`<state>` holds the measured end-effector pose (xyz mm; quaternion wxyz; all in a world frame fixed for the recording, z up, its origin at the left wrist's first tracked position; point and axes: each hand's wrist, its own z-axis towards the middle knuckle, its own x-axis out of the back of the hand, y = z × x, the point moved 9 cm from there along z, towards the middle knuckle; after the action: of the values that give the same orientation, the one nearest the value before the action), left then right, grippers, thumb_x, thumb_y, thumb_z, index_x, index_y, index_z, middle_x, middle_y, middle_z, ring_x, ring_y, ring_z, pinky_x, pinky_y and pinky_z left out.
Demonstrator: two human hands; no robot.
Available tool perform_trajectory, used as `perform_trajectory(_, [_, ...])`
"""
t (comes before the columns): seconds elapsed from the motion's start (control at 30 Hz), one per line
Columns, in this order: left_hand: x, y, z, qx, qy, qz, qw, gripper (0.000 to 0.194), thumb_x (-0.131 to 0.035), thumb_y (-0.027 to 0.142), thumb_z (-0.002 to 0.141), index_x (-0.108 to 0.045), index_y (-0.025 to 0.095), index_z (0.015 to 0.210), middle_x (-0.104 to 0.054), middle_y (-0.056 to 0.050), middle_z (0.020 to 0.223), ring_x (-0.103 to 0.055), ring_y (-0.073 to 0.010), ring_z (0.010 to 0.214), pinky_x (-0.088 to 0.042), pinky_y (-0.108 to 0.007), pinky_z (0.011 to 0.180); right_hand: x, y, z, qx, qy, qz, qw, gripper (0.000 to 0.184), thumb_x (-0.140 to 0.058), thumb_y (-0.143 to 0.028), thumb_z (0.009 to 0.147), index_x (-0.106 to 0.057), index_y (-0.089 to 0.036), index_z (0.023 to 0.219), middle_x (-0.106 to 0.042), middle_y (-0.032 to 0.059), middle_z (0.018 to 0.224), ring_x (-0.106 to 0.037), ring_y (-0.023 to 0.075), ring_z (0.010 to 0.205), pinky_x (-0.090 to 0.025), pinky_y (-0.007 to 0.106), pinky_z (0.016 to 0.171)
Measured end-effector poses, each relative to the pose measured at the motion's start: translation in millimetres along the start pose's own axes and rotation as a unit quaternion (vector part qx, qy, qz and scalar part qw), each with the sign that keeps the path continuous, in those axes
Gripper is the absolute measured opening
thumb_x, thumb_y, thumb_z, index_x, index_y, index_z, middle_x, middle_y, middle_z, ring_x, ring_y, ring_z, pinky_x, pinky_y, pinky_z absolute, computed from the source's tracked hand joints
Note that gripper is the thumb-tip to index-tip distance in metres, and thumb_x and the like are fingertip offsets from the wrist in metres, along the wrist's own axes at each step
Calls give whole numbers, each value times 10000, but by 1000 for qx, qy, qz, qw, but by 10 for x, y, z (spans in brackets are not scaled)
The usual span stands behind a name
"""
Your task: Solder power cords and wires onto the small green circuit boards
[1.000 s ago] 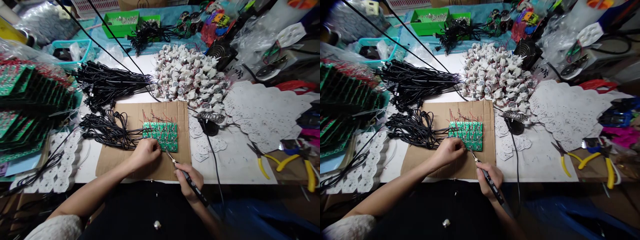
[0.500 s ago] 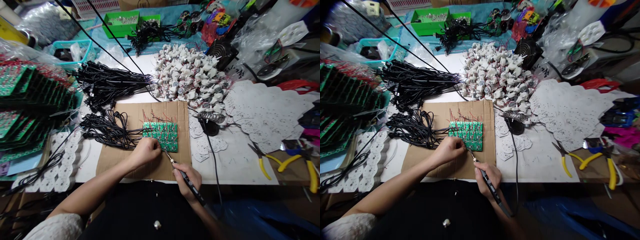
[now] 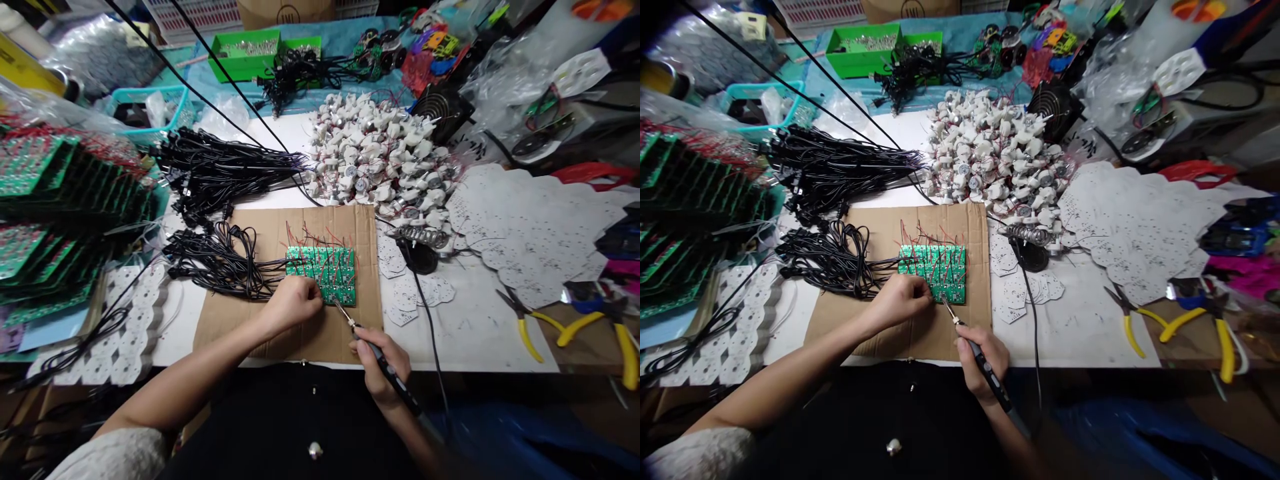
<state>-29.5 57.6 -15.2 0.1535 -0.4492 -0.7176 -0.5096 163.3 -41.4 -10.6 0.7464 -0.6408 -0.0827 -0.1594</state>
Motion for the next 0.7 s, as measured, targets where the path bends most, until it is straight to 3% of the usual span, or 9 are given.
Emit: perform_trajectory(0.7, [12,-5,-5,-11,26,6,1000,127,-601,135,739,-712,159,682,-684,-28,643,-603,-166,621,-373,-259,614,29,19,16,-20,12,-2,1000,182,-602,-300,935,-746,-212,1003,-756,6,701,-732,173,578,-612,272,568])
